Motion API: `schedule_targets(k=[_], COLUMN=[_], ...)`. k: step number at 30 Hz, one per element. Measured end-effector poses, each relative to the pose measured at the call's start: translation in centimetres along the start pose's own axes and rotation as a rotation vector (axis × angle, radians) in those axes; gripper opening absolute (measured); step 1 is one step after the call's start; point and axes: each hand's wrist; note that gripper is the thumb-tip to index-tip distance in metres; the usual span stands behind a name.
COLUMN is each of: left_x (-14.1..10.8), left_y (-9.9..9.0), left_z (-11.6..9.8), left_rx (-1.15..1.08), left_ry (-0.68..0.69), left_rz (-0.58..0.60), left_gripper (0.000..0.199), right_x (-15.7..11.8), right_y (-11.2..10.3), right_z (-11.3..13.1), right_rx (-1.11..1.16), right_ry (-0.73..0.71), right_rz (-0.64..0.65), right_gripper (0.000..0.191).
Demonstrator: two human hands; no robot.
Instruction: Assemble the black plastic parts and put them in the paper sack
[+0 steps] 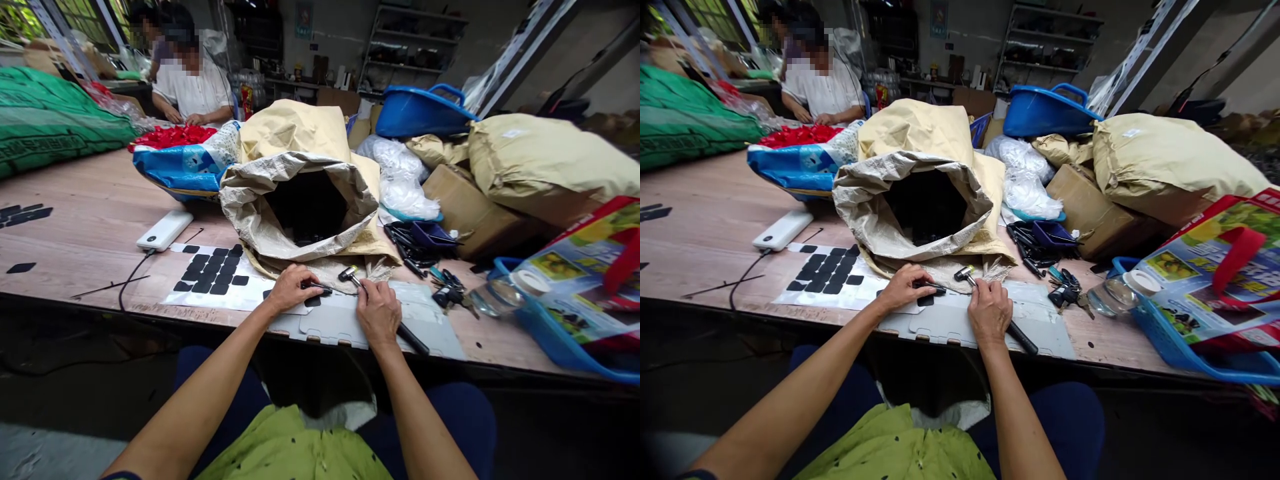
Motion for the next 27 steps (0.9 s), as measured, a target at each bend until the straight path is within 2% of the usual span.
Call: schedule_targets(k=[8,10,13,15,16,18,19,20,22,25,27], left_x=[0.1,-0.2,-2.0,-4.3,-5.7,-8.7,-10.0,-11.2,-13.1,-14.5,-14.8], left_y=[0.2,-0.3,-1.2,-1.1,-0.6,1.3,2.7,4.3,7.6,11.8,13.6], left_z=[0.7,-0.2,-3.3,-5.7,-6.6,-7.3,-6.8,-5.9,-3.0,2.1,4.6], left_rx=[0.087,0.077,0.05,0.007,-0.021,-0.068,-0.086,-0.1,-0.119,-0.074,-0.041], left_ry=[0.041,0.076,0.181,0.267,0.31,0.379,0.376,0.328,0.08,-0.346,-0.463], left_rz=[0.054,0.03,-0.017,0.074,0.172,0.411,0.512,0.584,0.623,0.535,0.515], left_gripper=[0.023,0.021,0.024,0.029,0.031,0.034,0.034,0.034,0.033,0.029,0.028], right_x=[0.1,0.1,0.1,0.1,0.1,0.1,0.1,0.1,0.1,0.1,0.1], right_y=[0.0,-0.1,-0.2,-0.3,-0.3,-0.3,-0.3,-0.3,-0.2,-0.1,-0.1], right_z=[0.0,0.0,0.1,0.2,0.2,0.3,0.2,0.2,0.2,0.1,0.1], right_rx=[-0.019,-0.029,-0.033,-0.038,-0.042,-0.049,-0.05,-0.048,-0.041,-0.034,-0.037], right_ry=[0.003,0.006,0.009,0.009,0.01,0.012,0.011,0.009,0.004,0.004,0.006], right_rz=[0.019,0.028,0.036,0.04,0.041,0.042,0.042,0.041,0.037,0.035,0.038], right_gripper=[0.025,0.025,0.025,0.025,0.025,0.026,0.026,0.026,0.026,0.025,0.025])
Point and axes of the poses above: each hand's wrist, its own x-axis towards the middle knuckle, its own y-axis out of the palm, z = x × y, and after that the axes turned 3 degrees about -x, right-handed
